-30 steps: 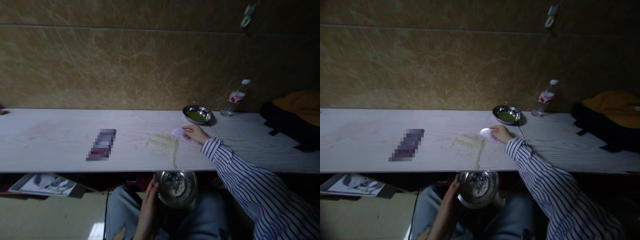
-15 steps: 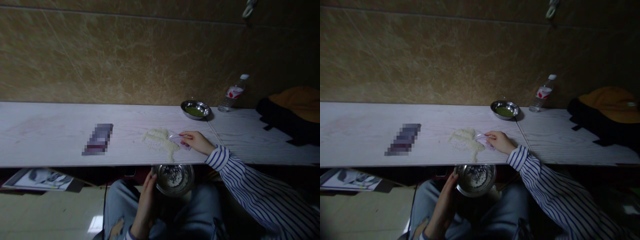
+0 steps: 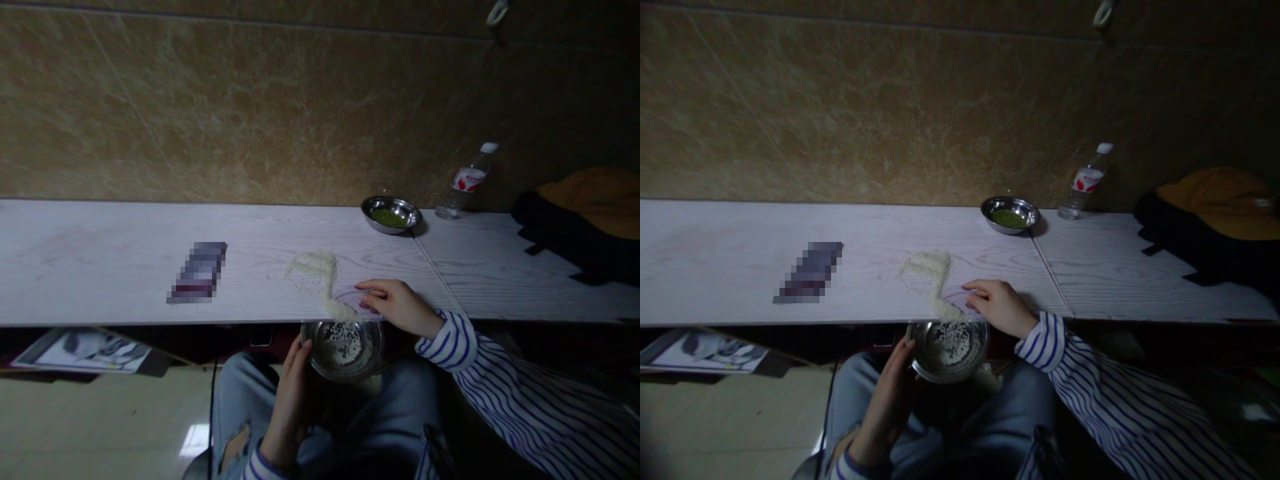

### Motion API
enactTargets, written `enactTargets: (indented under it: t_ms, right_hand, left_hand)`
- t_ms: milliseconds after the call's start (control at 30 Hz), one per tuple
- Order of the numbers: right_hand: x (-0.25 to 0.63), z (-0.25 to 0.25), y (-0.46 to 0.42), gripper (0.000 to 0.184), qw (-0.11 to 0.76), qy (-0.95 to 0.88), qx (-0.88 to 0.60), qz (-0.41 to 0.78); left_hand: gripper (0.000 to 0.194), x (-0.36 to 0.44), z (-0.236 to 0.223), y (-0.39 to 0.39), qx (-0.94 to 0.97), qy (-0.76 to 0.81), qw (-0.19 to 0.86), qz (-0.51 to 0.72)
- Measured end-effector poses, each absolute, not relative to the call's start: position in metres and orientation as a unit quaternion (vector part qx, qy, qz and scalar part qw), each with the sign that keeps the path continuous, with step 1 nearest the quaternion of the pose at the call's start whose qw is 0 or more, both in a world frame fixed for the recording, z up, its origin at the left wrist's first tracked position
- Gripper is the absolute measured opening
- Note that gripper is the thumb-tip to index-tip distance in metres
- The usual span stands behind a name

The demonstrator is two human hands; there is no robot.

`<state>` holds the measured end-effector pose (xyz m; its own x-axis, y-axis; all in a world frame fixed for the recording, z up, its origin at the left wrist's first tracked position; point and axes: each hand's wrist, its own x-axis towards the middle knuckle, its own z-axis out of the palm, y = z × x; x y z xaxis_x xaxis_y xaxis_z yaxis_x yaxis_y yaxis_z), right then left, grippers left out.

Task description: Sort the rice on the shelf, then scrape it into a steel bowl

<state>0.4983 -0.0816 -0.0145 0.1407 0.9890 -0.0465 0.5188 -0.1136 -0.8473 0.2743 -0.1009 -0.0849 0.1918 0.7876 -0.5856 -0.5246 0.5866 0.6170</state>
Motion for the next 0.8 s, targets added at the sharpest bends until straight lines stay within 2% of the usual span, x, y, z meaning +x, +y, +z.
enactTargets:
  t_ms: [267, 500, 667, 800]
  right_hand:
    - [0.491, -0.009, -0.097, 0.031, 0.339, -0.596, -0.666, 0.293]
    - [0.487, 0.007, -0.114, 0.029, 0.291, -0.667, -0.661, 0.181]
    - [0.497, 0.006, -0.116, 0.027, 0.321, -0.649, -0.668, 0.171]
    - [0.517, -0.002, -0.097, 0.028, 0.375, -0.565, -0.697, 0.236]
  left_hand:
    - [0.035, 0.274, -0.078, -0.103, 0.154, 0.489, 0.745, 0.427]
    - [0.032, 0.272, -0.083, -0.103, 0.169, 0.487, 0.745, 0.423]
    - [0.038, 0.273, -0.084, -0.103, 0.167, 0.478, 0.751, 0.423]
    - [0.038, 0.269, -0.094, -0.102, 0.185, 0.480, 0.748, 0.420]
